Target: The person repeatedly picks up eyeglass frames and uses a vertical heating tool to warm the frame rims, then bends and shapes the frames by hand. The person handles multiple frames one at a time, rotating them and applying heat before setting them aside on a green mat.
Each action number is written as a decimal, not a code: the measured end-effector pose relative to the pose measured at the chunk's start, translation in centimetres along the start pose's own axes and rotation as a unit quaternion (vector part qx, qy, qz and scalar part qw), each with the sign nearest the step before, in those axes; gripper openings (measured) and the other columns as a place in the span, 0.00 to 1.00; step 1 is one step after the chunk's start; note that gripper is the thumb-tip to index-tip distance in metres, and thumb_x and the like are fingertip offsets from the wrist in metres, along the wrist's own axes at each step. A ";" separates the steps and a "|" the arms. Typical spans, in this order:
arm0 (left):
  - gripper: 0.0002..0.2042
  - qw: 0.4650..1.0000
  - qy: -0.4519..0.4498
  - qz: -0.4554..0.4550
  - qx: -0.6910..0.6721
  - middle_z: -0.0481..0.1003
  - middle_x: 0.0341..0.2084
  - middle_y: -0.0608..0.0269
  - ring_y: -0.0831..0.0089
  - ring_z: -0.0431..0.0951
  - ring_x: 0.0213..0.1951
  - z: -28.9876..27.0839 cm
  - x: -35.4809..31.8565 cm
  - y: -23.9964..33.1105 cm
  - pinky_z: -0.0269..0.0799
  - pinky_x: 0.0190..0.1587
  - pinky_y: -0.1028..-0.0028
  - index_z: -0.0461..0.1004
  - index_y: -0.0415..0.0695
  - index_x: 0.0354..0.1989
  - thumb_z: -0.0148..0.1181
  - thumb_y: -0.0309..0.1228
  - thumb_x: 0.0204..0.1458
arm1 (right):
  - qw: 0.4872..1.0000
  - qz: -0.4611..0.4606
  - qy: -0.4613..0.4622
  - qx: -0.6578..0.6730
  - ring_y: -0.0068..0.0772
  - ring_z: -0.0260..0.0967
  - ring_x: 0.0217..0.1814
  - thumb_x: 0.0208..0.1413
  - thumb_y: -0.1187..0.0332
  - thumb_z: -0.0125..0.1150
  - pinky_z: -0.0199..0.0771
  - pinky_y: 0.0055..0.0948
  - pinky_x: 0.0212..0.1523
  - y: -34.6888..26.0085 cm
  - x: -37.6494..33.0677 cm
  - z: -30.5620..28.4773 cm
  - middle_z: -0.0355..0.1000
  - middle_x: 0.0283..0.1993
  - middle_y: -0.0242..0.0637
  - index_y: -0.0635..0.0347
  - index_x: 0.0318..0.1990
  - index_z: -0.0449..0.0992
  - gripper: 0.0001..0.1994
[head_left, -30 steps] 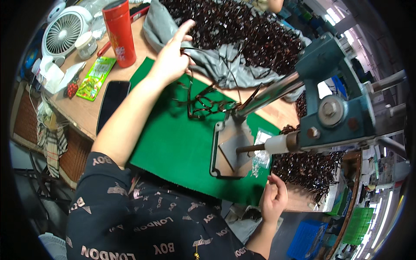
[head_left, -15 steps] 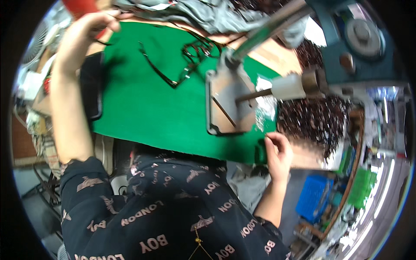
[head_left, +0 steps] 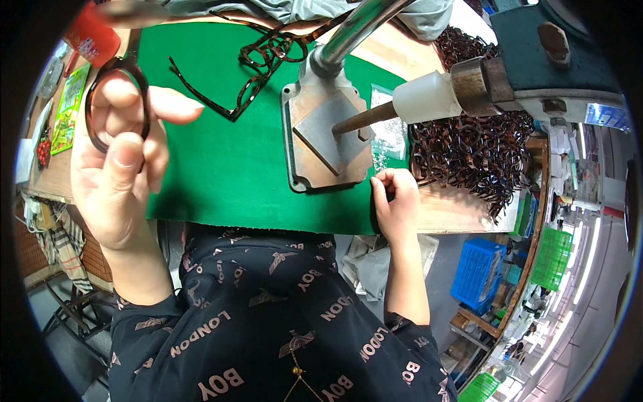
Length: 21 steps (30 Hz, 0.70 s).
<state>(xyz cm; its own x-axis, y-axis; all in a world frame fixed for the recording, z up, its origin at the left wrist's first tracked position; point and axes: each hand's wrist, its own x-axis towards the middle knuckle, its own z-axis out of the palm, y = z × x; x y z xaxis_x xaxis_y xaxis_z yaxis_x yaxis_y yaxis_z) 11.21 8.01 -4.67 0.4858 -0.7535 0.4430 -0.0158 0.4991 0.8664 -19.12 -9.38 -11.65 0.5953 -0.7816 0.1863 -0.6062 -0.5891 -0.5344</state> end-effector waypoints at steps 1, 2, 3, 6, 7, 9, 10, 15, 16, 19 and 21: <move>0.19 1.000 0.003 -0.007 -0.004 0.73 0.37 0.46 0.86 0.53 0.15 0.2 -0.1 0.0 0.48 0.18 0.88 0.61 0.40 0.53 0.53 0.35 0.56 | 1.000 -0.013 -0.014 -0.009 0.36 0.65 0.30 0.44 0.76 0.63 0.66 0.30 0.34 -0.1 0.0 -0.2 0.67 0.28 0.38 0.62 0.29 0.71 0.06; 0.19 1.000 0.006 -0.019 -0.004 0.72 0.38 0.48 0.85 0.51 0.16 0.4 -0.3 -0.1 0.47 0.20 0.88 0.61 0.41 0.53 0.54 0.33 0.55 | 0.999 -0.026 -0.028 -0.018 0.36 0.66 0.30 0.44 0.76 0.63 0.66 0.30 0.35 0.0 -0.1 -0.5 0.67 0.28 0.39 0.62 0.29 0.70 0.06; 0.19 0.999 0.010 -0.031 -0.004 0.72 0.39 0.50 0.85 0.50 0.18 0.5 -0.4 -0.1 0.46 0.21 0.87 0.61 0.42 0.53 0.55 0.31 0.54 | 0.999 -0.027 -0.027 0.007 0.36 0.66 0.30 0.45 0.77 0.62 0.66 0.30 0.34 0.2 -0.3 -0.7 0.67 0.28 0.38 0.62 0.29 0.71 0.06; 0.20 0.997 0.017 -0.069 0.041 0.72 0.38 0.50 0.84 0.52 0.19 1.6 -0.1 0.6 0.47 0.22 0.88 0.60 0.42 0.52 0.56 0.31 0.53 | 0.997 -0.014 -0.017 0.072 0.34 0.66 0.31 0.45 0.78 0.61 0.67 0.28 0.34 0.9 -1.2 -1.3 0.68 0.30 0.38 0.63 0.30 0.71 0.05; 0.25 0.995 0.033 -0.040 0.080 0.74 0.34 0.50 0.85 0.59 0.17 1.6 -0.2 0.0 0.53 0.20 0.88 0.55 0.36 0.58 0.53 0.30 0.53 | 0.996 0.001 -0.010 0.091 0.33 0.66 0.31 0.46 0.78 0.61 0.67 0.27 0.33 1.0 -1.4 -1.2 0.68 0.30 0.38 0.63 0.30 0.71 0.05; 0.27 0.998 0.024 -0.029 0.051 0.72 0.33 0.52 0.84 0.58 0.18 2.0 0.0 -0.1 0.54 0.21 0.88 0.52 0.35 0.59 0.52 0.29 0.53 | 0.995 0.005 -0.007 0.096 0.31 0.66 0.32 0.46 0.80 0.60 0.68 0.25 0.32 1.1 -1.6 -1.3 0.68 0.31 0.38 0.63 0.31 0.72 0.05; 0.28 0.999 0.021 -0.023 0.039 0.72 0.33 0.53 0.84 0.58 0.19 2.1 0.1 0.0 0.54 0.22 0.87 0.51 0.35 0.60 0.52 0.29 0.53 | 0.996 0.006 -0.012 0.092 0.31 0.66 0.31 0.46 0.79 0.60 0.67 0.25 0.32 1.0 -1.4 -1.3 0.68 0.31 0.38 0.63 0.31 0.72 0.05; 0.38 0.999 0.009 -0.044 0.022 0.65 0.38 0.52 0.81 0.59 0.24 2.9 -0.3 0.6 0.53 0.25 0.86 0.45 0.34 0.62 0.57 0.33 0.44 | 0.997 -0.010 -0.045 0.062 0.32 0.65 0.30 0.45 0.78 0.62 0.67 0.26 0.32 1.0 -0.9 -1.3 0.68 0.29 0.37 0.63 0.32 0.72 0.06; 0.40 0.996 0.017 -0.068 0.051 0.63 0.39 0.54 0.81 0.58 0.23 3.1 -0.5 0.8 0.52 0.25 0.85 0.43 0.34 0.63 0.57 0.36 0.43 | 0.998 -0.005 -0.039 0.059 0.32 0.65 0.30 0.45 0.78 0.62 0.66 0.27 0.32 0.8 -0.8 -1.2 0.68 0.29 0.37 0.63 0.32 0.72 0.06; 0.42 0.995 0.042 -0.078 0.044 0.63 0.38 0.54 0.81 0.57 0.22 3.9 -0.4 0.8 0.52 0.24 0.85 0.42 0.35 0.64 0.59 0.35 0.42 | 0.999 0.007 -0.028 0.045 0.32 0.65 0.29 0.46 0.77 0.62 0.66 0.27 0.32 0.2 -0.4 -0.9 0.68 0.28 0.37 0.63 0.32 0.71 0.06; 0.43 0.994 0.053 -0.091 0.041 0.64 0.37 0.55 0.81 0.57 0.22 4.5 -0.3 1.0 0.52 0.24 0.86 0.42 0.35 0.64 0.59 0.35 0.41 | 0.999 0.013 -0.028 0.030 0.32 0.65 0.28 0.46 0.78 0.61 0.66 0.27 0.32 0.2 -0.3 -0.9 0.67 0.28 0.37 0.63 0.32 0.71 0.06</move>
<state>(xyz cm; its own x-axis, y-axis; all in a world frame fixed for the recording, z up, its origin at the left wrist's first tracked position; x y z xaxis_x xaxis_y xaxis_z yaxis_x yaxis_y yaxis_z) 7.11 6.83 -2.90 0.5768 -0.7764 0.2539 0.0118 0.3187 0.9478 -19.86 -9.41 -11.11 0.6094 -0.7827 0.1267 -0.5895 -0.5541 -0.5877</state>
